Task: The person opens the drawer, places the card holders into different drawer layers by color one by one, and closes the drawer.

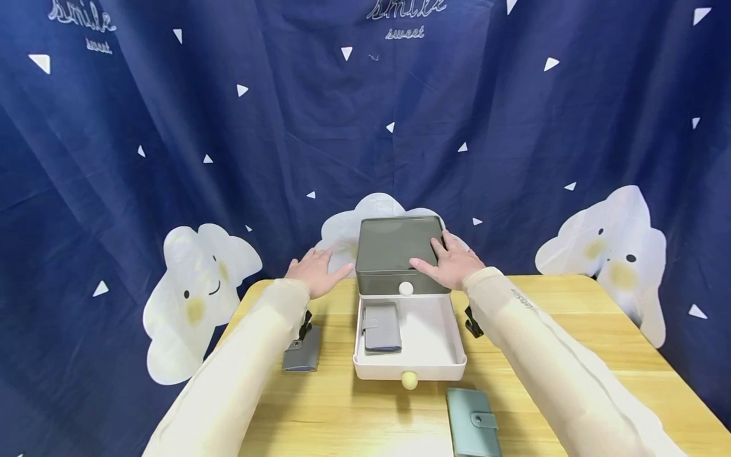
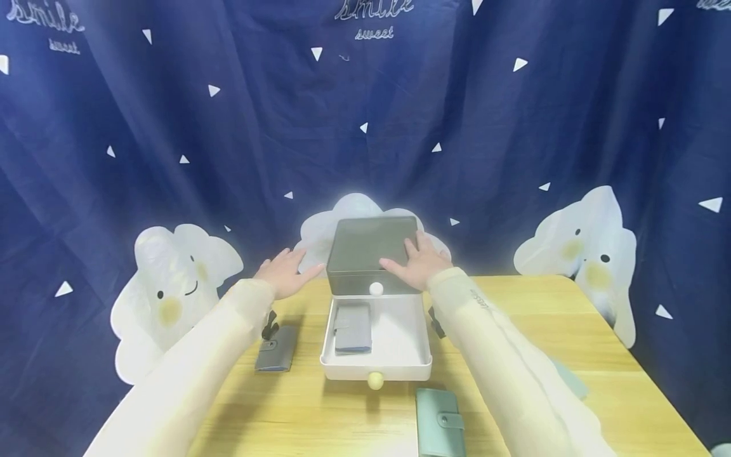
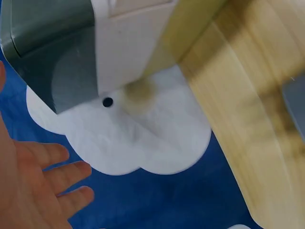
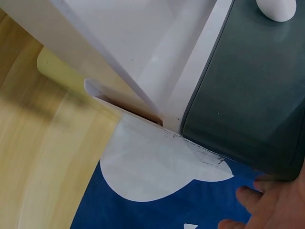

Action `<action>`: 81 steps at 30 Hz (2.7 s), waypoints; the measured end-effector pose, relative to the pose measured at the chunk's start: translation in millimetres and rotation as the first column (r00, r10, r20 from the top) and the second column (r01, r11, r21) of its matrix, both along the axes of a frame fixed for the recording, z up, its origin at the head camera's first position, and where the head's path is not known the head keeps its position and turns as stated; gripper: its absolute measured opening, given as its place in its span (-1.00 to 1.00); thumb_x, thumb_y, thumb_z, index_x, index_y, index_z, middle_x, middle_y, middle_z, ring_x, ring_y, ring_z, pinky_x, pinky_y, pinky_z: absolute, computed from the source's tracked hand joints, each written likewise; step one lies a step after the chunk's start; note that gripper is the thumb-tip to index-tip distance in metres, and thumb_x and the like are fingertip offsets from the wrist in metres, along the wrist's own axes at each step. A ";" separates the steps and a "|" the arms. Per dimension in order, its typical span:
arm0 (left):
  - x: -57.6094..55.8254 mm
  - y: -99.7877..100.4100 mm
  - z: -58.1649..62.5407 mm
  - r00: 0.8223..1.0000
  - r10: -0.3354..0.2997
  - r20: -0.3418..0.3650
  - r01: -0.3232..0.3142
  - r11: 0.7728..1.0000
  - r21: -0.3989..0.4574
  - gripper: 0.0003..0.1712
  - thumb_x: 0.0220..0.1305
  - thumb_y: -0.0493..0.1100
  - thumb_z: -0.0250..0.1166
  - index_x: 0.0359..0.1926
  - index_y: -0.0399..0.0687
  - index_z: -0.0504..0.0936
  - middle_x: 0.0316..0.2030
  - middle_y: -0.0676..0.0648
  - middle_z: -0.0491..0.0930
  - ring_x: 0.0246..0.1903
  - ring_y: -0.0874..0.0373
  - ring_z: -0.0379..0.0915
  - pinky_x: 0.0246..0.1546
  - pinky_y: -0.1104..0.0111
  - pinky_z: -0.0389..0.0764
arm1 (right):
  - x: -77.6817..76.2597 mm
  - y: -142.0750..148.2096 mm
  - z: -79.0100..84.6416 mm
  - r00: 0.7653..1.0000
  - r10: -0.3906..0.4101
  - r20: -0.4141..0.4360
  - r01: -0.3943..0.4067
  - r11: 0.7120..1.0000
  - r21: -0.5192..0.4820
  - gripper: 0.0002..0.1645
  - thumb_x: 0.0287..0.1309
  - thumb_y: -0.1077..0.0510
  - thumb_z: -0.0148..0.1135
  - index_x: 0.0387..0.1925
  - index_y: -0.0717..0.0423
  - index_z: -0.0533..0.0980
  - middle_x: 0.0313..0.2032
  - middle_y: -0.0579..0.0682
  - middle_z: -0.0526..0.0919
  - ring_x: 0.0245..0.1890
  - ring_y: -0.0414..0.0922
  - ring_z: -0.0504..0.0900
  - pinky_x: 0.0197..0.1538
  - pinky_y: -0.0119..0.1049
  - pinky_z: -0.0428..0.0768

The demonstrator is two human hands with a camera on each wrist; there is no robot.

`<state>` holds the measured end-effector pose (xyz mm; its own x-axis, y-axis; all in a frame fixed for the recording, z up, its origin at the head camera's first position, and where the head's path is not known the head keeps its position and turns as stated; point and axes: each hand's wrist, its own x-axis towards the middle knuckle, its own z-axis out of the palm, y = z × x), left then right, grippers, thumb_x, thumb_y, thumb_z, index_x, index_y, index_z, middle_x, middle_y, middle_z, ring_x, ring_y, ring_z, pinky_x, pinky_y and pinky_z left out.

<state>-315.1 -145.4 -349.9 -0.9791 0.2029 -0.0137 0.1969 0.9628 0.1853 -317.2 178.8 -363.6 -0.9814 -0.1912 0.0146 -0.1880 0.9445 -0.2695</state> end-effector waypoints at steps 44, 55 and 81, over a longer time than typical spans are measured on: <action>56.5 -91.7 -141.6 0.983 0.178 0.040 -0.175 0.983 -0.056 -0.06 0.18 0.49 0.04 -0.16 -0.43 0.56 -0.21 -0.34 0.56 -0.17 -0.22 0.51 -0.14 0.01 0.53 | 4.0 -3.3 3.8 1.000 0.007 0.017 -0.007 1.000 -0.019 0.31 0.01 -0.73 -0.44 0.51 0.10 -0.10 0.49 0.21 -0.31 0.44 0.25 -0.10 0.34 0.20 0.09; 51.5 -94.3 -139.3 0.909 0.276 0.313 -0.335 0.930 0.151 -0.03 0.24 0.43 0.02 0.08 -0.49 0.50 -0.14 -0.34 0.57 -0.24 -0.14 0.55 -0.23 0.12 0.55 | 2.0 -2.3 2.3 1.000 0.007 0.021 -0.006 1.000 -0.029 0.33 -0.02 -0.75 -0.45 0.51 0.09 -0.11 0.49 0.20 -0.33 0.44 0.25 -0.09 0.34 0.21 0.09; 62.7 -72.8 -122.7 0.882 0.365 0.299 -0.413 0.903 0.117 -0.04 0.10 0.31 0.32 0.12 -0.53 0.45 -0.10 -0.38 0.54 -0.18 -0.14 0.51 -0.09 0.09 0.54 | 0.8 -3.1 -0.6 1.000 0.001 0.023 0.000 0.999 -0.041 0.34 -0.02 -0.75 -0.45 0.51 0.09 -0.11 0.49 0.19 -0.36 0.44 0.23 -0.09 0.32 0.20 0.15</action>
